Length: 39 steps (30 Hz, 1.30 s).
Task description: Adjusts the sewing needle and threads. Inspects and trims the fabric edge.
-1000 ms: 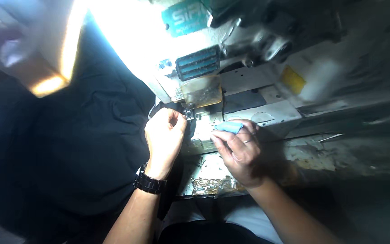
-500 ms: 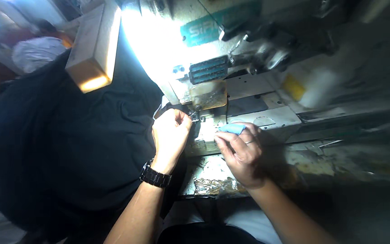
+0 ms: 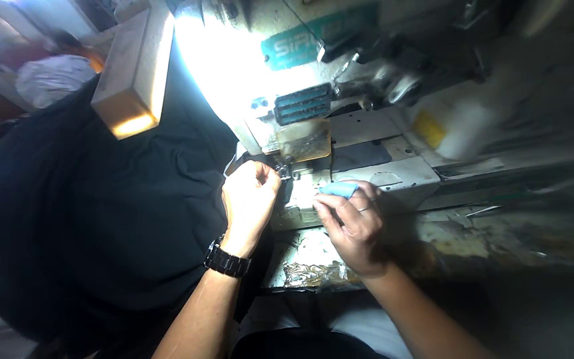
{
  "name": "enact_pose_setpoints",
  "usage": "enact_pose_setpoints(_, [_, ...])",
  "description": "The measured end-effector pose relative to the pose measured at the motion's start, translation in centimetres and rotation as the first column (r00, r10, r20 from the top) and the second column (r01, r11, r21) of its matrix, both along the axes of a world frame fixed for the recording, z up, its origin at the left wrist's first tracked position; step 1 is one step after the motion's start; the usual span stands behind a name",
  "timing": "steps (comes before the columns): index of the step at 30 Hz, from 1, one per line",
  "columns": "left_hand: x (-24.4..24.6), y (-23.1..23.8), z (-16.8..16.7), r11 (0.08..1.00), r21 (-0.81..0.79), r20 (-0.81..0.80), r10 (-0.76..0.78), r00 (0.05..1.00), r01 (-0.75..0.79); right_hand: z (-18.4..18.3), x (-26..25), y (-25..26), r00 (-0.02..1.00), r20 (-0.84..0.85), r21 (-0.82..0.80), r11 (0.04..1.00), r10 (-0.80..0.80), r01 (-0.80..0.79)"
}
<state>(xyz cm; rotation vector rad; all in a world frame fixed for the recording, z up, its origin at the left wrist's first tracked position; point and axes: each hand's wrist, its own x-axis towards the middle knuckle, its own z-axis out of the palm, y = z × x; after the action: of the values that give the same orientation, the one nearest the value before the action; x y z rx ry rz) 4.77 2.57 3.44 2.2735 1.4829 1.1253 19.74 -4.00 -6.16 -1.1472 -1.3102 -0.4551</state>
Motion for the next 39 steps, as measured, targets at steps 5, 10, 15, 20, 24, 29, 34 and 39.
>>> enact_pose_setpoints(5, [-0.05, 0.01, -0.2, 0.999, 0.033, -0.002, -0.009, 1.0, 0.009, 0.06, 0.02, 0.04, 1.0, 0.004, 0.002, 1.0, 0.001, -0.001])
enact_pose_setpoints(10, [-0.09, -0.06, -0.1, 1.0, 0.026, -0.008, -0.009, 1.0, 0.01, 0.0, -0.05, 0.06, 1.0, -0.009, 0.011, 1.0, 0.011, -0.011])
enact_pose_setpoints(15, [-0.06, -0.03, -0.12, 1.0, 0.027, -0.006, -0.01, 1.0, 0.011, -0.14, -0.02, 0.17, 1.0, -0.007, 0.025, 1.0, 0.008, -0.007])
enact_pose_setpoints(20, [0.01, -0.14, -0.14, 0.999, 0.032, -0.013, 0.007, 1.0, -0.007, -0.14, -0.05, 0.15, 1.0, -0.006, 0.024, 1.0, 0.016, -0.016])
enact_pose_setpoints(24, [0.05, -0.09, -0.2, 0.999, 0.046, -0.019, 0.008, 1.0, -0.008, -0.05, -0.07, 0.08, 1.0, -0.001, 0.02, 1.0, 0.005, -0.005])
enact_pose_setpoints(29, [0.03, -0.13, -0.21, 0.999, 0.052, -0.033, 0.007, 0.999, -0.005, 0.08, -0.07, 0.02, 1.0, 0.005, 0.019, 1.0, 0.004, -0.004])
enact_pose_setpoints(34, [-0.05, -0.29, 0.09, 1.0, 0.002, -0.044, -0.001, 0.999, 0.001, 0.05, -0.02, 0.06, 1.0, -0.002, 0.027, 1.0, 0.015, -0.015])
enact_pose_setpoints(39, [-0.1, -0.34, 0.14, 1.0, -0.009, -0.033, -0.006, 0.999, 0.006, 0.07, -0.06, 0.02, 1.0, 0.005, 0.021, 1.0, 0.01, -0.01])
